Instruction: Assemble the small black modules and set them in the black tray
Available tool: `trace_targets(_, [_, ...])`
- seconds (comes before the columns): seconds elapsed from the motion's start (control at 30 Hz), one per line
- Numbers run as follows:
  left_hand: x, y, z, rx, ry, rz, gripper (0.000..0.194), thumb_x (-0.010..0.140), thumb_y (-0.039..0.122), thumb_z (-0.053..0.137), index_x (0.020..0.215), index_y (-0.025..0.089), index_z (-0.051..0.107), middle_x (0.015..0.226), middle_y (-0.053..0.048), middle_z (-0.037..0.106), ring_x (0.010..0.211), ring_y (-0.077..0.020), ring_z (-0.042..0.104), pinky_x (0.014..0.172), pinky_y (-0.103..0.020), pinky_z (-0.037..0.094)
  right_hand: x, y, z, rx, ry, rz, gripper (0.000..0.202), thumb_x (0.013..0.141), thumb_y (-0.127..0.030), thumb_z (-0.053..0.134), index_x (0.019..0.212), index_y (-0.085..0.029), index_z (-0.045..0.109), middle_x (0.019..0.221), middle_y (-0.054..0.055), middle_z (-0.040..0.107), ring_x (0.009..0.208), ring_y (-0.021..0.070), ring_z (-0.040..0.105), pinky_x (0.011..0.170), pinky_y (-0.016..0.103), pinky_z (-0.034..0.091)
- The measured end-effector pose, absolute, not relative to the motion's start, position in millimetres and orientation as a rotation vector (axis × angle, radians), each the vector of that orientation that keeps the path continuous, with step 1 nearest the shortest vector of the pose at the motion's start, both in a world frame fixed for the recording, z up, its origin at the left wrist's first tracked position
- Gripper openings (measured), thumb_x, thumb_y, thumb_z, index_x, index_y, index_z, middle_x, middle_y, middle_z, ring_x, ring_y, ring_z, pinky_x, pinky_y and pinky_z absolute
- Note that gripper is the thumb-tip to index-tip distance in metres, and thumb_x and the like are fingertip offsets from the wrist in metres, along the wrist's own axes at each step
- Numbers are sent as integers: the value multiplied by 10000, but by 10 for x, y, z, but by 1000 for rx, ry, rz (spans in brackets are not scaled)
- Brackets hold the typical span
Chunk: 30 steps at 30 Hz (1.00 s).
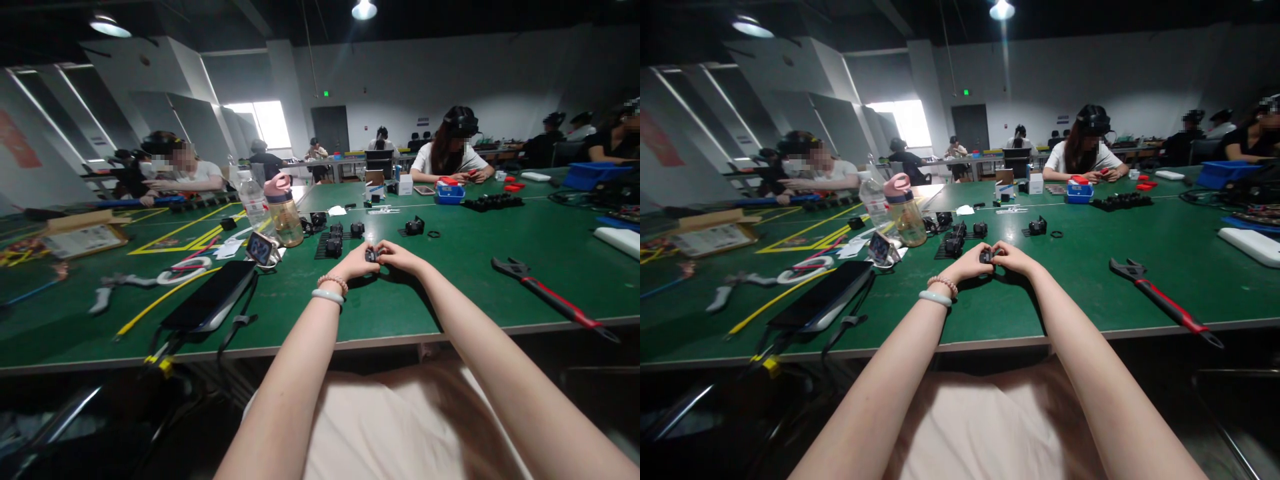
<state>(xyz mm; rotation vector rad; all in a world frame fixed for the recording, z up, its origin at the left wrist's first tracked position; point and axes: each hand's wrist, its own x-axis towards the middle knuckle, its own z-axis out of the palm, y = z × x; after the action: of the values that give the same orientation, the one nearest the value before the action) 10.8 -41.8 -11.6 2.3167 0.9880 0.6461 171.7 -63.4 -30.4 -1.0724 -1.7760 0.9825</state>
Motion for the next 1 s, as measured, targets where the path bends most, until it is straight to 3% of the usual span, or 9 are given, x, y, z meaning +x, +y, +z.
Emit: trace_targets(1.0, [120, -428, -97, 2341, 1004, 614, 460, 531, 311, 571, 944, 153, 445, 793, -8, 516, 658, -119, 478, 554, -231, 387, 1736, -590, -299, -1118, -1785, 951, 203, 646, -258, 487, 812, -145, 513, 628, -25, 497, 574, 79, 443, 570, 205, 348])
